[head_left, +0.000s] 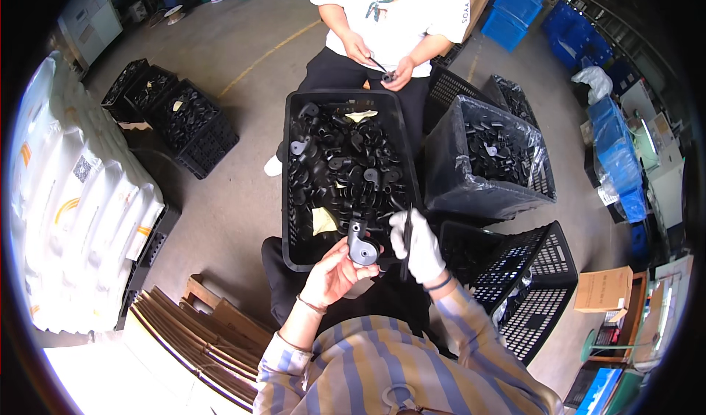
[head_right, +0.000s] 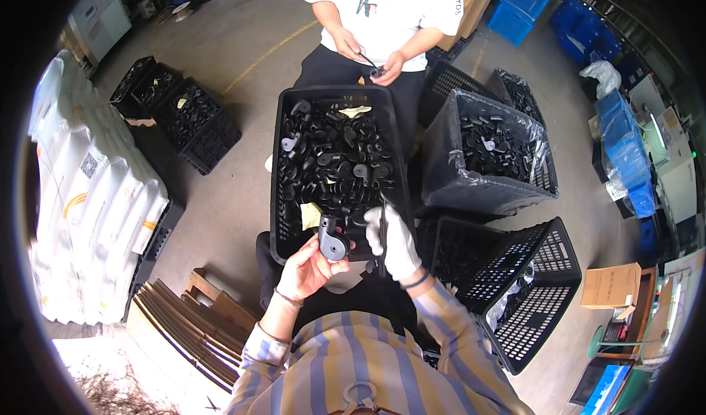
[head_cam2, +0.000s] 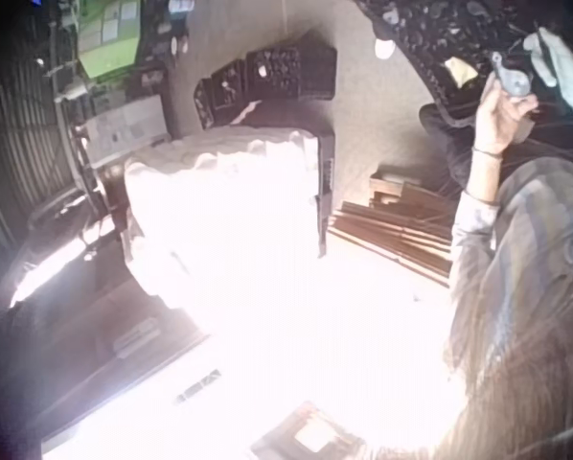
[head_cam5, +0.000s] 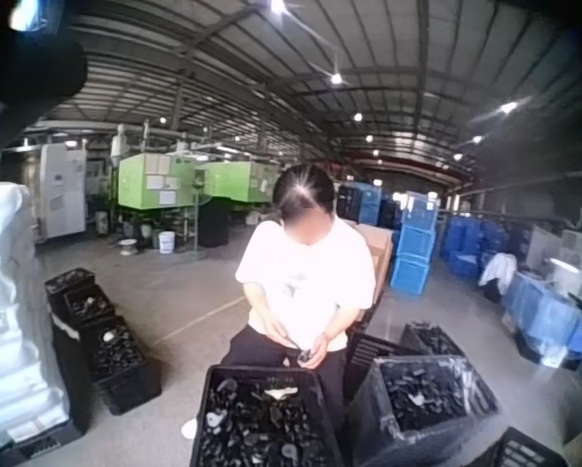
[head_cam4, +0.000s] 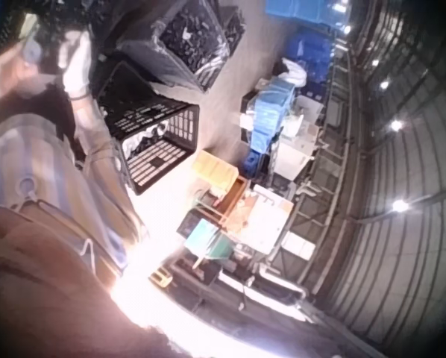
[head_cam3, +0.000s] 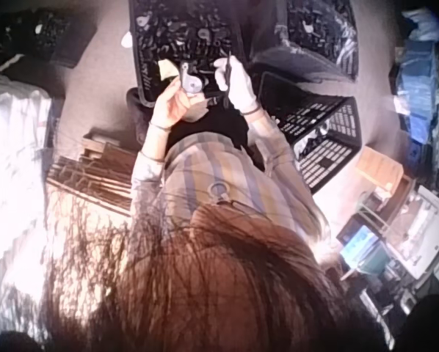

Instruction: The person inspects small black circular plastic components by hand, taking them from a plastic bin and checking them for defects.

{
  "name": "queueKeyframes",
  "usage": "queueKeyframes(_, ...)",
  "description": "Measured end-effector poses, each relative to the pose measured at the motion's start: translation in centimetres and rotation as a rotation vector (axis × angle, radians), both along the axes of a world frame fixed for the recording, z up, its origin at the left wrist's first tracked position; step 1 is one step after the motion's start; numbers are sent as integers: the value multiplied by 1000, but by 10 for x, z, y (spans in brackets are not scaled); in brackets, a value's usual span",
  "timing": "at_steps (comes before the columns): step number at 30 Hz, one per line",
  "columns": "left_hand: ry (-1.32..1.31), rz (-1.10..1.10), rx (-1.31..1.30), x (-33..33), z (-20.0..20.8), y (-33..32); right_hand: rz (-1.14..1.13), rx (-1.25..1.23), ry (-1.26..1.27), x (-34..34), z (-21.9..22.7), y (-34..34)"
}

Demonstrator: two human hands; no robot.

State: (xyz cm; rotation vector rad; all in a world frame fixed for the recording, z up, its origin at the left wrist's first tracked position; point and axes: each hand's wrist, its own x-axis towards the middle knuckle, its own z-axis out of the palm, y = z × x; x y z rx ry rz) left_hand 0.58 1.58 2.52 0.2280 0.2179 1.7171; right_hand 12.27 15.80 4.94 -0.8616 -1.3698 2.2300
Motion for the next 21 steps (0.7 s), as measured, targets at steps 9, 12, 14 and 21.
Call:
queueKeyframes(9,52,144,4,-14,5,-7,33,-476,-133,75,-54,-67)
queueKeyframes(12,33,136,20,-16,0,-9,133,-140,-63,61,-18,-42)
queueKeyframes(14,40,142,21,-16,1,-10,172,126,-36,55,0,-26)
queueKeyframes(21,52,140,-44,-19,3,-18,394,460,-132,26,44,-4)
